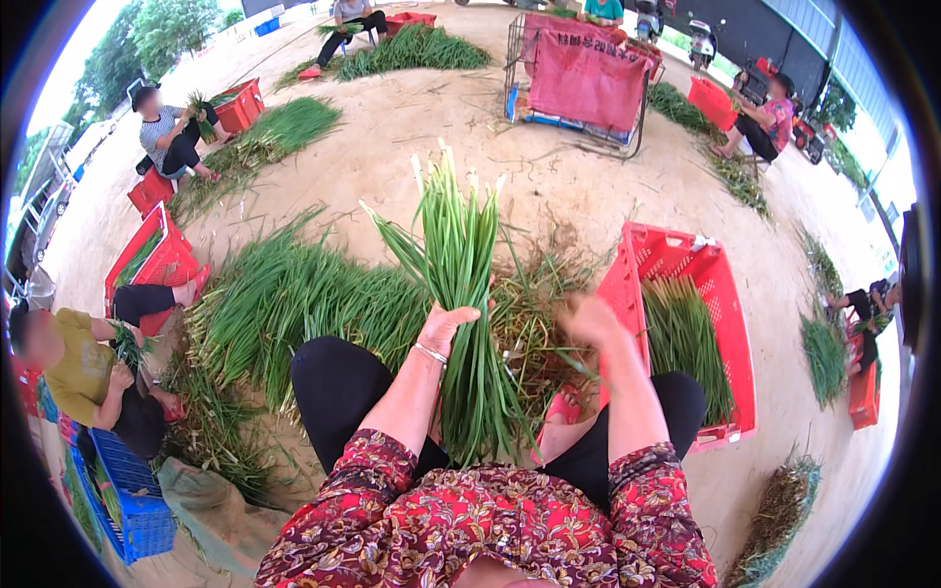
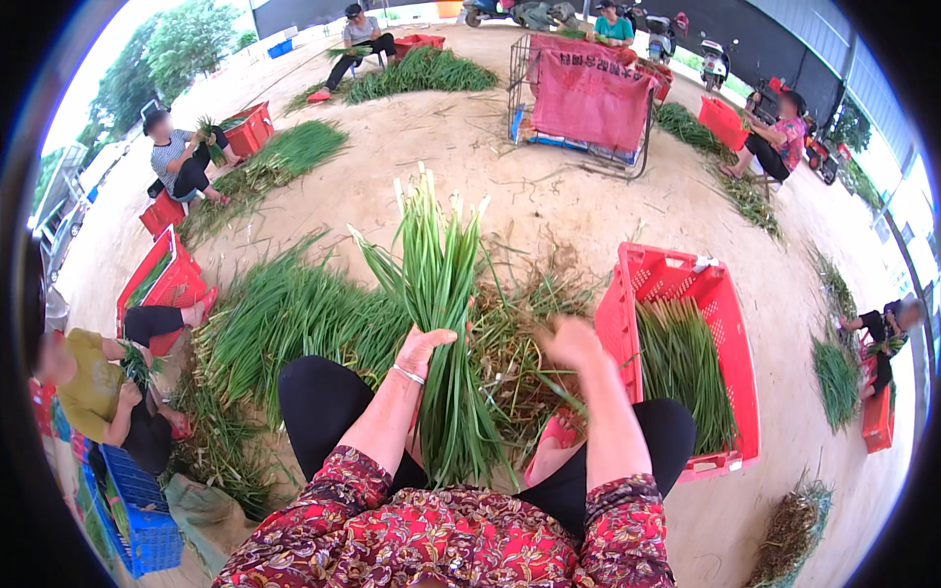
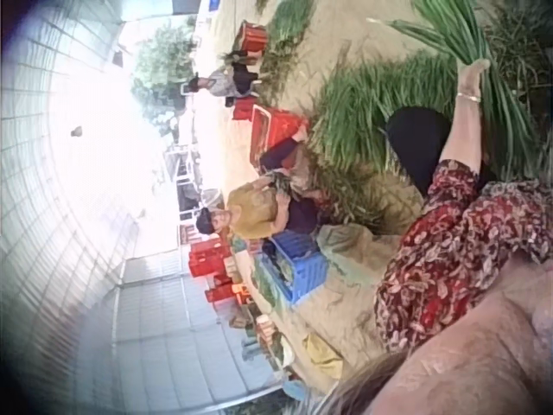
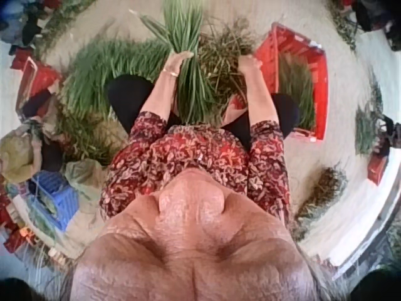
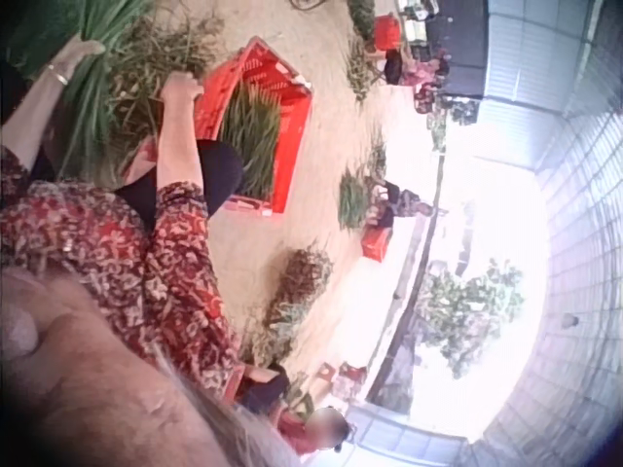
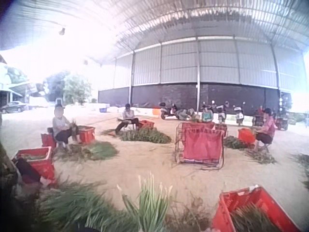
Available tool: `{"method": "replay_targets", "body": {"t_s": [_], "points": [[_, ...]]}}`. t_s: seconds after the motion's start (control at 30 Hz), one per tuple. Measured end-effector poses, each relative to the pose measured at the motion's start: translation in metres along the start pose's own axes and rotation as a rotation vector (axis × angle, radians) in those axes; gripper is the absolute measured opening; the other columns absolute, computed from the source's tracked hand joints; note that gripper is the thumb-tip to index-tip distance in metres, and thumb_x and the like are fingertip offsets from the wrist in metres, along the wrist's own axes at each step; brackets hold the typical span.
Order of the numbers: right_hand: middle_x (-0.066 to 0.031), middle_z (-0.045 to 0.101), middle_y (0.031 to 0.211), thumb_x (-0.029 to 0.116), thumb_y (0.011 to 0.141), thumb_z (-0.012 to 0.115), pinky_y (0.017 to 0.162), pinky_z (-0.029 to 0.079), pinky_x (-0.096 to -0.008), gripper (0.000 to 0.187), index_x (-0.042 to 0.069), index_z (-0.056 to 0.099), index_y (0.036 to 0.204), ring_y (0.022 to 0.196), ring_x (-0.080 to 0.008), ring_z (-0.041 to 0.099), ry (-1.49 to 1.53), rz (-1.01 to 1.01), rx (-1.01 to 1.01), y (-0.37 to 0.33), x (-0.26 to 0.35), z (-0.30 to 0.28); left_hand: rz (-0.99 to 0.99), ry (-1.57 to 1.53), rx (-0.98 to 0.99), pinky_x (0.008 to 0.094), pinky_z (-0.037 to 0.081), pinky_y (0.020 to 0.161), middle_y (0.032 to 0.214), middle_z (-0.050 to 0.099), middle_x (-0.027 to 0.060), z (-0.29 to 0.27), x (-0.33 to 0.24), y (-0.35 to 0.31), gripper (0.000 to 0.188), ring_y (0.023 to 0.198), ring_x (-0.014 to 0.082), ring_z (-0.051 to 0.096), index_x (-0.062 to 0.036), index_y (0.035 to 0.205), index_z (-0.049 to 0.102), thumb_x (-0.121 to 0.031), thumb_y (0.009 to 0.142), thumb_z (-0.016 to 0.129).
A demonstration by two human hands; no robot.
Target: The person sorts through a bundle of long green stalks by hand, pulling out and discarding individual dry or yellowed pieces onto the ground.
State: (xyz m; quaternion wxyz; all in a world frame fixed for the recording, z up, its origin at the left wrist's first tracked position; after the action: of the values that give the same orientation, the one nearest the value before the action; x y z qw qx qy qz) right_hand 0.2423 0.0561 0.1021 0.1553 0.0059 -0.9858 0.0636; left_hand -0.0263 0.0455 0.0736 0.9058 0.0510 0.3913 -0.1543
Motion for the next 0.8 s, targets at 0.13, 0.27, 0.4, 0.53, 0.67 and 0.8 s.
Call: {"method": "replay_targets", "body": {"t_s": [0.13,0.27,0.4,0.53,0.67,0.8], "points": [[-0.0203,0.069,0.094,0.035,0.081,0.067,0.085,0.052,-0.0428,0.033,0.012,0.07,0.104,0.094,-0.0314,0.067,0.01,-0.015,0.032,0.006,0.018,0.019,0.063,0.145,-0.033,0.034,0.055,0.081,0.125,0.062,0.008,-0.011,0.007,-0.006,0.062,0.093,0.0205,0.067,-0.0031,0.128,0.055,0.006,0.068,0.07],[-0.0221,0.058,0.122,0.037,0.076,0.077,0.1,0.042,-0.0383,0.06,0.01,0.056,0.125,0.118,-0.0319,0.054,0.702,0.057,-0.055,0.011,0.012,-0.002,0.013,0.289,-0.026,0.0339,0.054,0.083,0.109,0.067,0.008,0.003,0.016,-0.007,0.056,0.091,0.0199,0.068,-0.0034,0.122,0.057,0.011,0.07,0.068],[-0.0177,0.023,0.154,0.054,0.067,0.082,0.117,0.008,-0.0454,0.121,0.007,0.01,0.152,0.144,-0.0283,0.018,1.47,0.047,0.102,-0.003,0.029,0.009,-0.016,0.359,0.051,0.0339,0.054,0.083,0.105,0.068,0.0076,0.018,0.026,-0.012,0.056,0.09,0.0187,0.067,-0.0036,0.123,0.055,0.009,0.07,0.07],[-0.0035,0.045,0.142,0.057,0.067,0.079,0.108,0.032,-0.0462,0.096,0.014,0.037,0.142,0.131,-0.0238,0.041,1.777,-0.202,0.463,-0.005,0.02,0.055,0.254,0.916,0.18,0.037,0.047,0.096,0.126,0.052,0.0116,0.044,0.035,-0.006,0.083,0.11,0.0257,0.058,-0.0013,0.142,0.027,0.003,0.068,0.067],[-0.0021,0.057,0.127,0.058,0.06,0.082,0.105,0.038,-0.0431,0.089,0.013,0.051,0.131,0.121,-0.0217,0.051,1.952,-0.203,0.432,-0.019,0.044,0.049,0.326,1.213,0.087,0.0409,0.032,0.11,0.143,0.022,0.0238,0.066,0.028,-0.013,0.095,0.135,0.0397,0.03,0.0,0.145,0.02,-0.005,0.063,0.067],[-0.0023,0.06,0.121,0.052,0.068,0.082,0.102,0.041,-0.0431,0.076,0.012,0.054,0.126,0.116,-0.0226,0.053,2.021,-0.158,0.425,-0.021,0.04,0.059,0.234,1.432,0.084,0.0453,0.045,0.098,0.144,0.02,0.0264,0.082,0.035,-0.018,0.098,0.12,0.0484,0.045,-0.0015,0.146,0.015,-0.004,0.064,0.068]]}}
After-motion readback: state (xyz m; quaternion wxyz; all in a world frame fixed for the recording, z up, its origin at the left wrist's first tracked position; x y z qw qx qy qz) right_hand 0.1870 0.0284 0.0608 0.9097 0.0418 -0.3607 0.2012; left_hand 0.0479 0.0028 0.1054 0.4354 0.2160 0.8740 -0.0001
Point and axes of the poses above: each hand's wrist, its own y-axis towards the middle knuckle, its own z-axis out of the palm, x = y × z, the point moved 3 cm from there along y, towards the middle knuckle
